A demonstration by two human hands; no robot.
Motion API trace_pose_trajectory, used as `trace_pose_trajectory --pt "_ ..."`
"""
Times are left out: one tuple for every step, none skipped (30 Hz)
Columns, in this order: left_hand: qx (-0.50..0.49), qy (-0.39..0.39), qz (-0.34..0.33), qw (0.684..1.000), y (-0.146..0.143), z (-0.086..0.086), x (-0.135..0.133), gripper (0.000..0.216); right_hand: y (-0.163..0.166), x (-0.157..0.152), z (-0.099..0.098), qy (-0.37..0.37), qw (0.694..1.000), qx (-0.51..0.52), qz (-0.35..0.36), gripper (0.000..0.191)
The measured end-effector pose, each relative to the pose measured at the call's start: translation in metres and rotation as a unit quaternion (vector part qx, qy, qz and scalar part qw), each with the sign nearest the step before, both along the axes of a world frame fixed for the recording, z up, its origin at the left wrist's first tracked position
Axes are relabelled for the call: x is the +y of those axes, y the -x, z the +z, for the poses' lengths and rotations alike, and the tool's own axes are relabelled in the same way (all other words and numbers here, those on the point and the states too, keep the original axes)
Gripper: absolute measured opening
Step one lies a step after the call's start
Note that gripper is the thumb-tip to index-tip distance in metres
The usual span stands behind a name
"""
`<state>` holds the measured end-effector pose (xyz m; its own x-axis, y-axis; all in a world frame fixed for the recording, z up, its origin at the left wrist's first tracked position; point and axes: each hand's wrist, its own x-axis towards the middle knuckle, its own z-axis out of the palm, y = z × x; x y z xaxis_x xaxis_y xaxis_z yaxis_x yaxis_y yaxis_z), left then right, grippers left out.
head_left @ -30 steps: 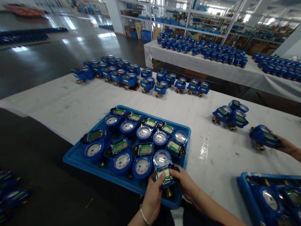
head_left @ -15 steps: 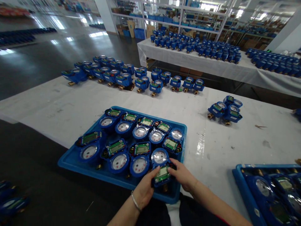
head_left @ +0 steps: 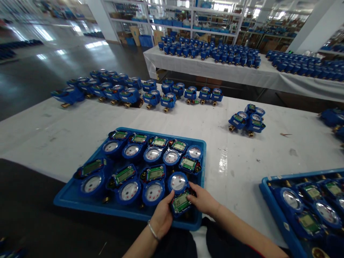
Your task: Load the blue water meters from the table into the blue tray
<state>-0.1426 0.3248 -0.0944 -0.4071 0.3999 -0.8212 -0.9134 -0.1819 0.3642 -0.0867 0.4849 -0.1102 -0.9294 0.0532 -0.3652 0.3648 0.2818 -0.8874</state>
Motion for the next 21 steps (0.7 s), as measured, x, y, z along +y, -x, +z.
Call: trace_pose_trajectory --pt "0.009 0.002 0.006 1.0 -0.001 -0.002 0.0 0.045 -0.001 0.0 0.0 -0.007 1.0 0.002 0.003 0.061" --pt "0.016 0.0 0.01 1.0 -0.003 -0.003 0.0 0.045 -0.003 -0.001 0.001 -0.012 1.0 0.006 0.006 0.061" --pt "0.019 -0.004 0.01 1.0 -0.003 -0.004 -0.001 0.046 -0.004 -0.001 0.001 -0.016 1.0 0.009 0.008 0.061" --pt "0.017 -0.01 0.009 1.0 -0.004 -0.005 -0.002 0.046 -0.004 -0.002 0.001 -0.019 1.0 0.01 0.01 0.062" --pt "0.014 -0.018 0.009 1.0 -0.005 -0.005 -0.003 0.047 -0.005 -0.002 0.001 -0.021 1.0 0.01 0.01 0.062" --pt "0.009 -0.026 0.011 1.0 -0.005 -0.005 -0.004 0.049 -0.005 -0.003 0.001 -0.022 1.0 0.009 0.009 0.062" --pt "0.004 -0.033 0.015 0.999 -0.006 -0.005 -0.005 0.05 -0.004 -0.003 0.002 -0.023 1.0 0.01 0.007 0.062" --pt "-0.002 -0.041 0.02 0.999 -0.006 -0.004 -0.004 0.051 -0.004 -0.003 0.002 -0.025 1.0 0.012 0.005 0.061" --pt "-0.008 -0.048 0.025 0.998 -0.006 -0.003 -0.003 0.051 -0.003 -0.004 0.003 -0.027 1.0 0.015 0.004 0.061" --pt "-0.011 -0.055 0.028 0.998 -0.006 -0.002 -0.001 0.052 -0.002 -0.004 0.004 -0.028 0.999 0.018 0.003 0.061" --pt "-0.013 -0.058 0.028 0.998 -0.006 0.0 0.001 0.052 -0.002 -0.004 0.005 -0.027 0.999 0.018 0.004 0.06" --pt "-0.015 -0.055 0.026 0.998 -0.007 0.003 0.003 0.052 -0.002 -0.003 0.005 -0.025 1.0 0.016 0.006 0.06" --pt "-0.013 -0.047 0.026 0.998 -0.007 0.007 0.004 0.052 -0.004 -0.003 0.005 -0.023 1.0 0.013 0.008 0.059" --pt "-0.007 -0.039 0.027 0.999 -0.008 0.011 0.003 0.052 -0.006 -0.002 0.004 -0.028 1.0 0.013 0.003 0.058" --pt "0.003 -0.028 0.029 0.999 -0.009 0.014 -0.001 0.051 -0.01 -0.001 0.002 -0.039 0.999 0.015 -0.014 0.057" --pt "0.016 -0.014 0.033 0.999 -0.011 0.018 -0.009 0.049 -0.014 0.0 -0.001 -0.059 0.997 0.022 -0.044 0.057" --pt "0.033 0.006 0.038 0.999 -0.014 0.019 -0.021 0.045 -0.018 0.001 -0.004 -0.085 0.992 0.031 -0.088 0.058" --pt "0.052 0.036 0.04 0.997 -0.017 0.02 -0.036 0.041 -0.023 0.002 -0.009 -0.11 0.983 0.038 -0.141 0.061" --pt "0.075 0.075 0.041 0.993 -0.02 0.018 -0.054 0.036 -0.026 0.002 -0.014 -0.12 0.973 0.033 -0.196 0.067" --pt "0.094 0.128 0.044 0.986 -0.023 0.014 -0.073 0.032 -0.029 0.001 -0.019 -0.1 0.965 0.012 -0.242 0.074" --pt "0.107 0.186 0.047 0.976 -0.025 0.008 -0.092 0.03 -0.03 -0.001 -0.023 -0.044 0.96 -0.022 -0.275 0.08"
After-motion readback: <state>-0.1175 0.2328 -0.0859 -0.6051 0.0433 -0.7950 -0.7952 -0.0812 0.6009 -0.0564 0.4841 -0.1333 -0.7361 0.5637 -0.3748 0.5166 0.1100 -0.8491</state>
